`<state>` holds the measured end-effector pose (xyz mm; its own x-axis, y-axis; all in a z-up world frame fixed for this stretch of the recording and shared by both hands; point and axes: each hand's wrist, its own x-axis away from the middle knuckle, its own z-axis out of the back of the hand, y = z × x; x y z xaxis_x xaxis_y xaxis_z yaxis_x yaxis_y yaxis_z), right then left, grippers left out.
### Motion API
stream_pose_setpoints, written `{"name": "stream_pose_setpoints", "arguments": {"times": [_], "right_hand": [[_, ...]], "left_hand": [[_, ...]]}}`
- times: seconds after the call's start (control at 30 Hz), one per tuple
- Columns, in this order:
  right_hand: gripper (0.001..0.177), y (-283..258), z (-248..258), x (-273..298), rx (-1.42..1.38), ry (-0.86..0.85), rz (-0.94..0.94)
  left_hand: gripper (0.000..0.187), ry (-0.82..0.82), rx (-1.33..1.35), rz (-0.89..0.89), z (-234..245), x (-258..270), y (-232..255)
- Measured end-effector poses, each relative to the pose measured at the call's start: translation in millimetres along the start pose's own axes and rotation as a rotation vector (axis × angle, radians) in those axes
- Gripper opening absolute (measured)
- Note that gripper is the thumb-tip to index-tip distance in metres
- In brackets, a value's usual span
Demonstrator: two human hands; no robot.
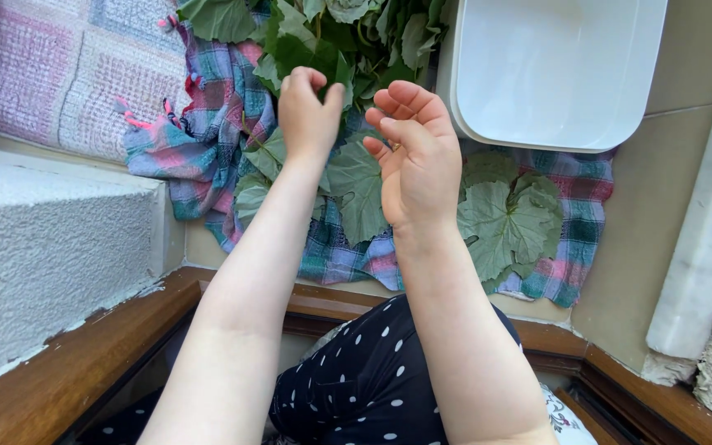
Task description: Sort and inspect grape leaves for cooking.
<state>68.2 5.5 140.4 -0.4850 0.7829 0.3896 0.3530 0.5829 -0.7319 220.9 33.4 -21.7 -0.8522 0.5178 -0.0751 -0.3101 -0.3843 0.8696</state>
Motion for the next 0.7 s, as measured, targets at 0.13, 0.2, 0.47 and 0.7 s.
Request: {"name": "stream_pose_setpoints", "arguments": {"times": [0.13, 0.2, 0.47, 0.7], "right_hand": [[0.032, 3.0, 9.9, -7.1, 0.020, 0.016, 0.016], [0.032, -1.3, 14.3, -10.7, 0.032, 0.042, 0.017], [0.034, 11.9, 14.9, -20.9, 0.164, 0.076, 0.052], [0.049, 14.2, 1.8, -10.9, 0.174, -0.170, 0.019]], "left_hand": [[0.042, 0.062, -0.180, -0.184, -18.1, -8.8, -11.5], [0.018, 0.035, -0.132, -0.062, -24.8, -12.8, -23.3], [0.008, -0.289, 1.264, 0.159, 82.6, 9.9, 31.7], [0.007, -0.746, 1.533, 0.090, 126.8, 43.0, 33.4]]}}
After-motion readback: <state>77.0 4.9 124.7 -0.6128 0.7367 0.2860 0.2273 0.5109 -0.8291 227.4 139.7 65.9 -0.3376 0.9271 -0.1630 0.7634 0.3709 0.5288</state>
